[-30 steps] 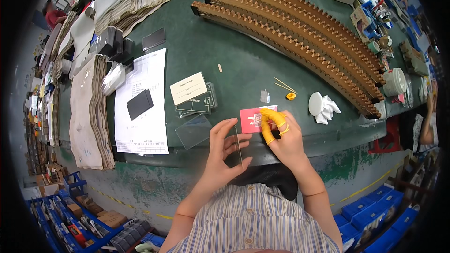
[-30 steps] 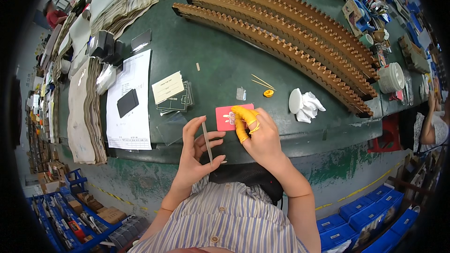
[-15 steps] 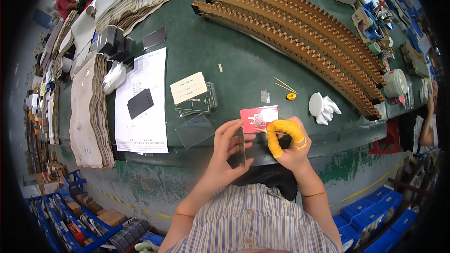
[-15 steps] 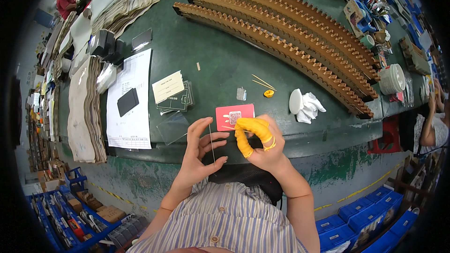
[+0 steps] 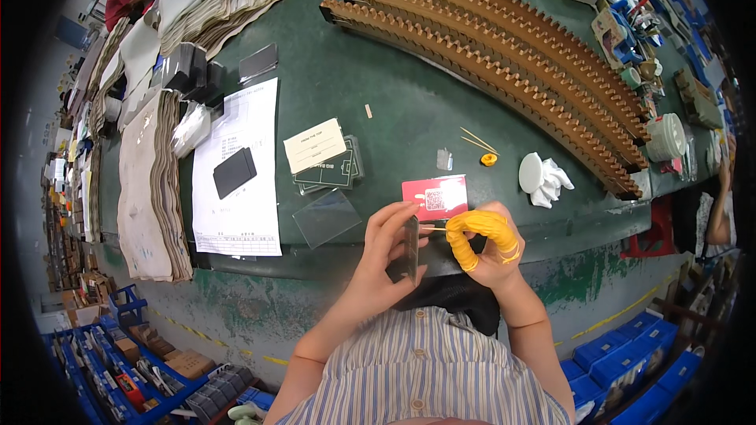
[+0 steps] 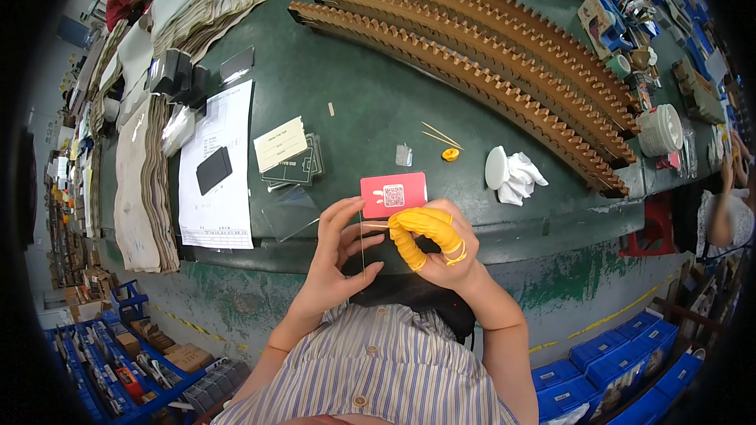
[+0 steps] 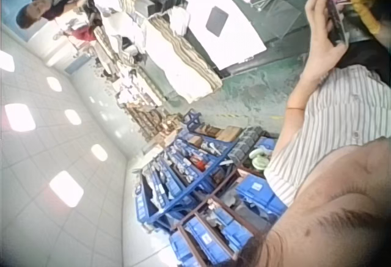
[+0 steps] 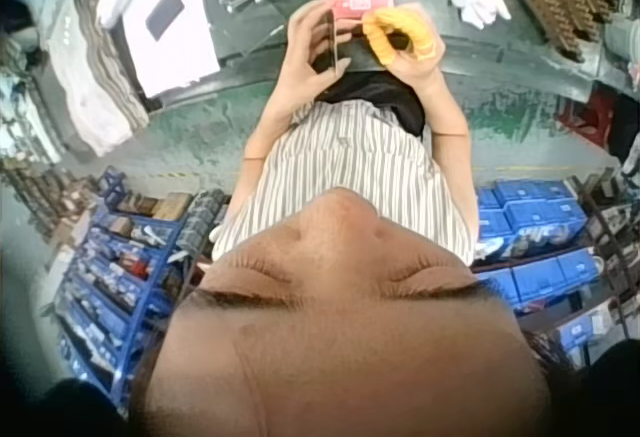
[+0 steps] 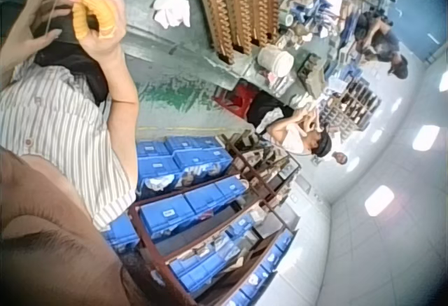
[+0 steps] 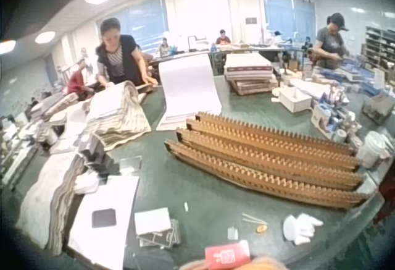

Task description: The person assembles small rectangular cards by inserting a wooden stick into a slot on the side of each card. They handle the cards one at a time, using a small tool to assist with the insertion, and place the finished units into a stack on the table.

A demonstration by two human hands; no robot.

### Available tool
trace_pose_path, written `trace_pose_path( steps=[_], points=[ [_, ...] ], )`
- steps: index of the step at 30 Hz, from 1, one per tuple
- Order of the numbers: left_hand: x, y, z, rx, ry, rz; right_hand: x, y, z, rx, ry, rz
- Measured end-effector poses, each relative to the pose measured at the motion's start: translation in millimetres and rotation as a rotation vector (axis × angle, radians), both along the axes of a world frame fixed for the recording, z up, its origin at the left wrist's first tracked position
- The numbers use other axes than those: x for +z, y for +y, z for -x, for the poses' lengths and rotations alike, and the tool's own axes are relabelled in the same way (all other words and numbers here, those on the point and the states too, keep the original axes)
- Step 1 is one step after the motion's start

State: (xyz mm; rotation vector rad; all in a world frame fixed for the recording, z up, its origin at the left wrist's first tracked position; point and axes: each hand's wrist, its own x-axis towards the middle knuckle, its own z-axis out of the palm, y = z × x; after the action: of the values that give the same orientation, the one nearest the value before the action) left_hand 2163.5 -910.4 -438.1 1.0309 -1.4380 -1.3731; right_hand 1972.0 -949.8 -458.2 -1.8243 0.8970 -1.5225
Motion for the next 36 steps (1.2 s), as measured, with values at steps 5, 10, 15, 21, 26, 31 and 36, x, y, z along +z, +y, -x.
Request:
trace_pose_path(
  steps=[5,10,15,21,26,31,36],
  points=[
    [-1.0,0.6,0.7,-0.016,-0.004,0.01,0.5,0.7,0.8,-0.011,0.009,-0.029],
    [-0.8,0.6,0.9,-0.028,-0.029,0.015,0.4,1.0,0.9,-0.013,0.0,-0.031],
    [-0.4,0.7,0.8,-0.028,-0.042,0.021,0.5,0.2,0.5,-0.006,0.015,-0.036],
    [-0.5,0.4,1.1,-0.029,-0.035,0.021,0.8,-0.4,0.0,-0.015,-0.01,0.008],
    [-0.4,0.8,0.7,-0.02,-0.035,0.008,4.9,-0.5,-0.8,-0.012,0.041,-0.004],
    [0.1,1.3,0.7,-0.017,-0.032,0.009,3.3,-0.1,-0.7,-0.012,0.032,-0.002],
    [0.6,1.3,1.4,-0.016,-0.018,0.01,1.0,-0.9,2.1,0.007,0.038,0.021]
  ],
)
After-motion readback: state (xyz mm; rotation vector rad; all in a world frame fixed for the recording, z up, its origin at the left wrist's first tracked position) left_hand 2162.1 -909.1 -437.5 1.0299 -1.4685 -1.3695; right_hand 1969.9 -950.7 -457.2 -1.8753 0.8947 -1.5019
